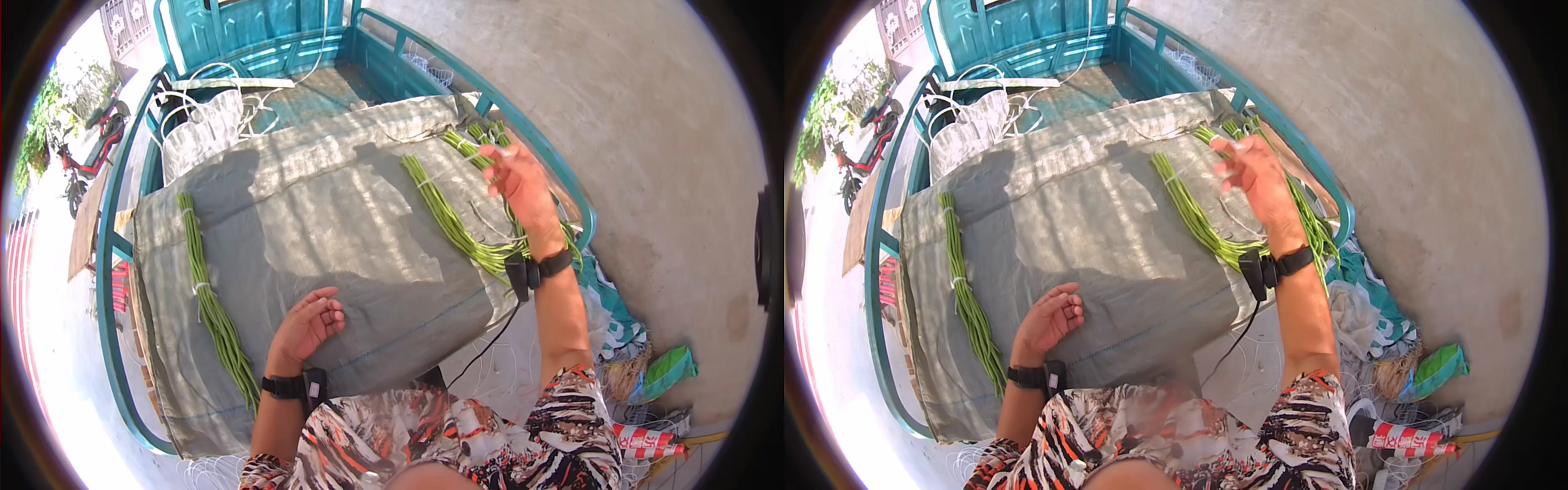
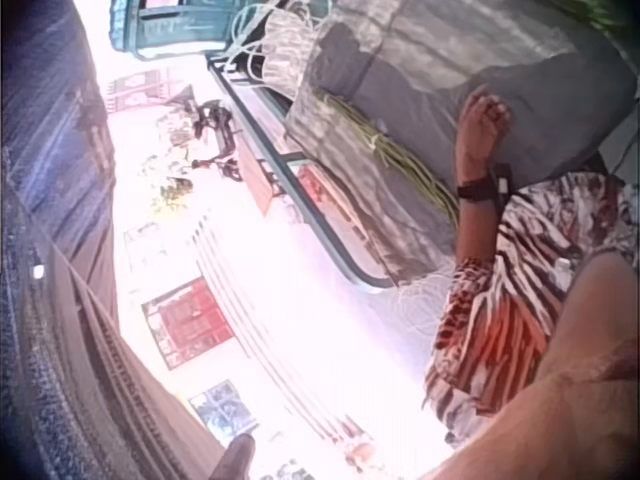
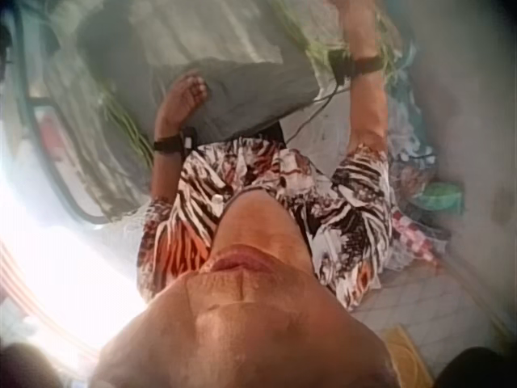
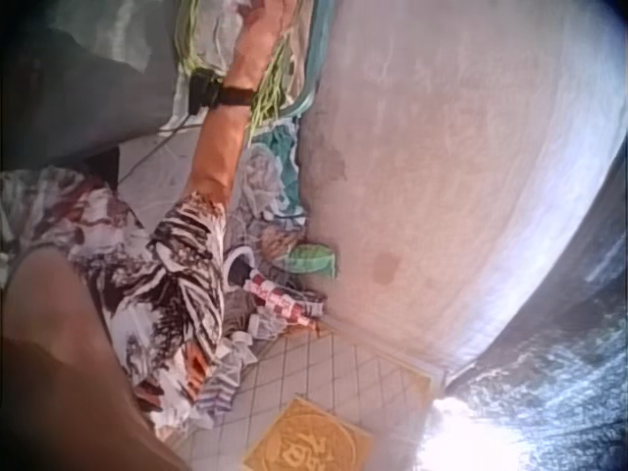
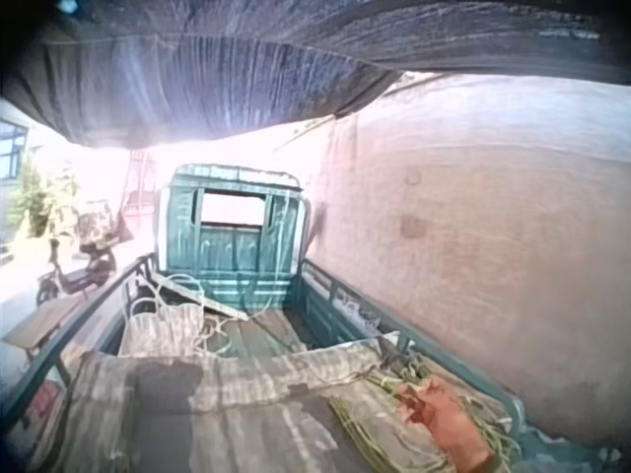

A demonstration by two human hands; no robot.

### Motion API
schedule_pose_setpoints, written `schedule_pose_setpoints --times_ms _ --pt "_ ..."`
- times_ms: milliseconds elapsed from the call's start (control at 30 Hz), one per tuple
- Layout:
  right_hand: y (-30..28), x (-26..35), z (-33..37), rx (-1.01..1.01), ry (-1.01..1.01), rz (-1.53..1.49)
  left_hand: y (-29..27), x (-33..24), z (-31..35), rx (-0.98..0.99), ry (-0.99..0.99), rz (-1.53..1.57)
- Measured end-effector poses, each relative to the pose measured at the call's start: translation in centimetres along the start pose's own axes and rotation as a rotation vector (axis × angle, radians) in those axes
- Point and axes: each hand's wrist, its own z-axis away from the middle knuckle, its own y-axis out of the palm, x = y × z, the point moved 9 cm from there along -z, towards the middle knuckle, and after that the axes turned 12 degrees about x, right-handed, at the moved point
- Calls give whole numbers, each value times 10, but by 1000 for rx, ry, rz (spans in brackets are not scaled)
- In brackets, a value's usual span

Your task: The person gathers long green beans into a bundle and ties it with a white plastic tie while working in the back of a truck.

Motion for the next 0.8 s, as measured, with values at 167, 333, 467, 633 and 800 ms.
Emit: schedule_pose_setpoints --times_ms 167,333,467,633,800 --pt "-60 48 3 -449 -444 91 0 0 -1 -11 0 -11" --pt "-71 63 37 -974 -494 1511 -2 0 -2 -9 1 -9" --pt "-83 -14 30 -634 546 1546 -3 0 -3 -19 -4 -22" --pt "-4 -83 17 -267 556 1449 -5 -2 0 -33 -7 -52" --pt "12 -115 16 -352 300 1645 9 -7 4 -96 -21 -179"
